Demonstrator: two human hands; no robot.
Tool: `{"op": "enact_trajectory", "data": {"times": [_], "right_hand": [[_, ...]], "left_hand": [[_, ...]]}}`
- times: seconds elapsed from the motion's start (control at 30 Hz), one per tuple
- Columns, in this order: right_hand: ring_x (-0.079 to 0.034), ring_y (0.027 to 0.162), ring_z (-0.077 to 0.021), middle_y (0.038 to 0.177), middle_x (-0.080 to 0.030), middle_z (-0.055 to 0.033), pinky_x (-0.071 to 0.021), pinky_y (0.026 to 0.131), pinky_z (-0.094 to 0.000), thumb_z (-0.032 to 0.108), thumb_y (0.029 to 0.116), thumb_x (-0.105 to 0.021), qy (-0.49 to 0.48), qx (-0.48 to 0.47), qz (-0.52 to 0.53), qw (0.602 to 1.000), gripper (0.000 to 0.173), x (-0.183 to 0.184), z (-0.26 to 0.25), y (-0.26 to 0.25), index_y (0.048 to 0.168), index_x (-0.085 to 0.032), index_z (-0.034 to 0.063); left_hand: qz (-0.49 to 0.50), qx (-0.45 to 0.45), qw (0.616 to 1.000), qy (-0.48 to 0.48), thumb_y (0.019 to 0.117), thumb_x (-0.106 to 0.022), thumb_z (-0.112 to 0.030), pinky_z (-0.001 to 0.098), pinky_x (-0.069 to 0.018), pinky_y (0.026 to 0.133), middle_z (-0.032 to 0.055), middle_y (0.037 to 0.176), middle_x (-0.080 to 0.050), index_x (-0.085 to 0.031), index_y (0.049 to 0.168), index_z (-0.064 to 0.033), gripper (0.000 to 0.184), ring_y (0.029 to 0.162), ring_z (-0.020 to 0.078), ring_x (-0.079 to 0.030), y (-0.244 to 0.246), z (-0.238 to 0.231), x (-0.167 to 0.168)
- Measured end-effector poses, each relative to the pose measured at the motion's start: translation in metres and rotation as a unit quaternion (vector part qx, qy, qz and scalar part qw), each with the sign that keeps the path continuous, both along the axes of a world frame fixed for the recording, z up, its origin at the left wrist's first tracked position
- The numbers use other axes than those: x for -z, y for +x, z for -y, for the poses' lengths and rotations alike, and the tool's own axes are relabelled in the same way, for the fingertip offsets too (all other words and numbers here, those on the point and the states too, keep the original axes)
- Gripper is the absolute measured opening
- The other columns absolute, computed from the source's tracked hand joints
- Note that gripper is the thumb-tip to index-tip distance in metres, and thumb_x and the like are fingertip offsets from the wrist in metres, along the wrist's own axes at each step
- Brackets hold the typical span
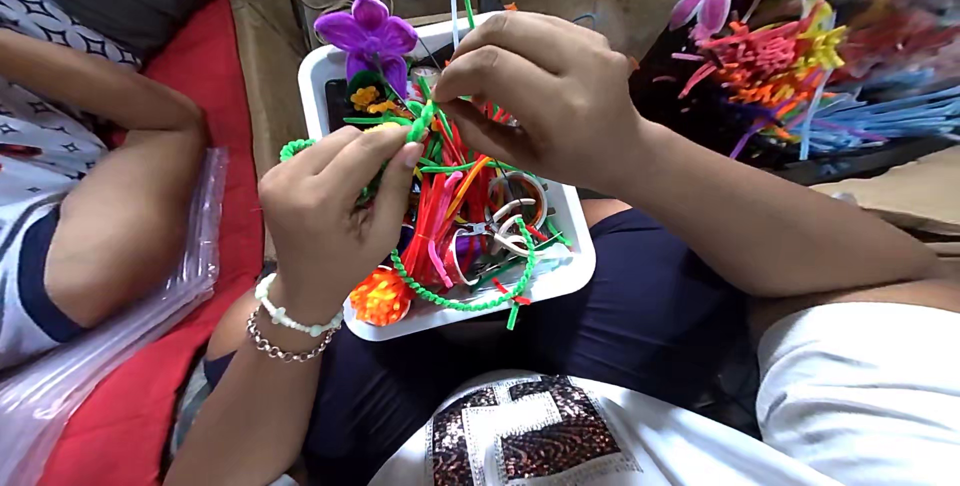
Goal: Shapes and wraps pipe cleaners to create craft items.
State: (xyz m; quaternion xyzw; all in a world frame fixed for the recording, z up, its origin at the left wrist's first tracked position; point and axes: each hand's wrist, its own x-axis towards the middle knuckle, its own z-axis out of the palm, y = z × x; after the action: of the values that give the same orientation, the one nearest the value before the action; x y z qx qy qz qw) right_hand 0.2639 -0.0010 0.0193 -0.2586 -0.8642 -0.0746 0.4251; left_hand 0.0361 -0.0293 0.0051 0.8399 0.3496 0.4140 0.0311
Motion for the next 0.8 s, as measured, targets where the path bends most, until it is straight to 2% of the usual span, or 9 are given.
{"op": "enact_trajectory", "data": {"times": [0.2, 0.27, 0.33, 0.43, 0.47, 0.53, 0.63, 0.7, 0.8], "right_hand": [[-0.065, 0.082, -0.0169, 0.093, -0.069, -0.0153, -0.0530, 0.072, -0.0264, 0.006, 0.0984, -0.063, -0.042, 0.011, -0.040, 0.998, 0.012, 0.000, 0.003, -0.005, 0.100, -0.070, -0.0037], [-0.065, 0.080, -0.0137, 0.092, -0.068, -0.0149, -0.0534, 0.070, -0.0232, 0.005, 0.0974, -0.063, -0.074, -0.004, -0.075, 0.994, 0.012, 0.001, 0.004, -0.008, 0.099, -0.070, -0.0055], [-0.063, 0.079, -0.0096, 0.091, -0.066, -0.0128, -0.0536, 0.070, -0.0208, 0.002, 0.0963, -0.062, -0.151, -0.029, -0.128, 0.980, 0.012, 0.003, 0.007, -0.013, 0.098, -0.069, -0.0069], [-0.060, 0.076, -0.0038, 0.091, -0.065, -0.0063, -0.0537, 0.070, -0.0194, 0.003, 0.0979, -0.060, -0.308, -0.071, -0.210, 0.925, 0.012, 0.009, 0.014, -0.021, 0.103, -0.067, -0.0052], [-0.062, 0.077, -0.0033, 0.091, -0.066, -0.0052, -0.0550, 0.070, -0.0194, 0.004, 0.0989, -0.060, -0.331, -0.075, -0.213, 0.916, 0.012, 0.009, 0.015, -0.022, 0.104, -0.067, -0.0043], [-0.064, 0.081, -0.0061, 0.093, -0.067, -0.0080, -0.0565, 0.075, -0.0219, 0.004, 0.0994, -0.059, -0.280, -0.072, -0.175, 0.941, 0.013, 0.007, 0.013, -0.020, 0.104, -0.067, -0.0059], [-0.068, 0.091, -0.0175, 0.096, -0.071, -0.0146, -0.0560, 0.080, -0.0297, 0.004, 0.0984, -0.061, -0.101, -0.040, -0.076, 0.991, 0.014, 0.002, 0.009, -0.011, 0.103, -0.070, -0.0053], [-0.069, 0.097, -0.0232, 0.100, -0.072, -0.0161, -0.0543, 0.084, -0.0348, 0.006, 0.0991, -0.063, -0.035, -0.006, -0.031, 0.999, 0.014, 0.001, 0.009, -0.007, 0.107, -0.071, -0.0022], [-0.069, 0.101, -0.0253, 0.105, -0.073, -0.0168, -0.0536, 0.090, -0.0361, 0.009, 0.1004, -0.064, 0.005, 0.021, -0.001, 1.000, 0.016, 0.001, 0.007, -0.003, 0.112, -0.072, 0.0007]], "left_hand": [[-0.004, 0.006, 1.000, -0.025, 0.1032, -0.059, -0.015, 0.0238, -0.0411, 0.057, 0.0095, 0.078, -0.065, -0.075, 0.104, 0.0027, 0.024, 0.064, 0.0112, -0.054, 0.007, 0.002, 0.002], [-0.010, 0.009, 0.999, -0.030, 0.1040, -0.057, -0.015, 0.0243, -0.0448, 0.060, 0.0108, 0.082, -0.067, -0.073, 0.101, 0.0027, 0.024, 0.068, 0.0118, -0.058, 0.009, 0.002, 0.003], [-0.017, 0.010, 0.999, -0.034, 0.1044, -0.056, -0.015, 0.0264, -0.0463, 0.060, 0.0106, 0.080, -0.066, -0.073, 0.099, 0.0019, 0.024, 0.068, 0.0137, -0.059, 0.011, 0.002, 0.005], [-0.025, -0.002, 0.999, -0.035, 0.1047, -0.055, -0.017, 0.0274, -0.0409, 0.056, 0.0078, 0.074, -0.059, -0.072, 0.094, 0.0004, 0.026, 0.063, 0.0141, -0.053, 0.014, 0.004, 0.009], [-0.026, -0.007, 0.999, -0.035, 0.1049, -0.054, -0.018, 0.0276, -0.0400, 0.055, 0.0073, 0.072, -0.058, -0.071, 0.092, 0.0000, 0.027, 0.062, 0.0140, -0.052, 0.014, 0.004, 0.010], [-0.027, -0.008, 0.999, -0.035, 0.1052, -0.053, -0.018, 0.0274, -0.0402, 0.056, 0.0075, 0.073, -0.059, -0.070, 0.092, 0.0000, 0.028, 0.063, 0.0137, -0.053, 0.013, 0.003, 0.009], [-0.013, 0.006, 0.999, -0.049, 0.1061, -0.051, -0.018, 0.0260, -0.0445, 0.059, 0.0081, 0.077, -0.063, -0.070, 0.093, 0.0010, 0.029, 0.067, 0.0119, -0.057, 0.009, 0.002, 0.006], [-0.003, 0.020, 0.998, -0.061, 0.1064, -0.048, -0.016, 0.0252, -0.0454, 0.061, 0.0068, 0.076, -0.063, -0.069, 0.091, 0.0003, 0.031, 0.068, 0.0099, -0.058, 0.006, 0.002, 0.004], [0.002, 0.031, 0.997, -0.071, 0.1066, -0.047, -0.016, 0.0259, -0.0453, 0.061, 0.0056, 0.075, -0.063, -0.069, 0.090, -0.0006, 0.032, 0.068, 0.0094, -0.058, 0.003, 0.001, 0.004]]}}
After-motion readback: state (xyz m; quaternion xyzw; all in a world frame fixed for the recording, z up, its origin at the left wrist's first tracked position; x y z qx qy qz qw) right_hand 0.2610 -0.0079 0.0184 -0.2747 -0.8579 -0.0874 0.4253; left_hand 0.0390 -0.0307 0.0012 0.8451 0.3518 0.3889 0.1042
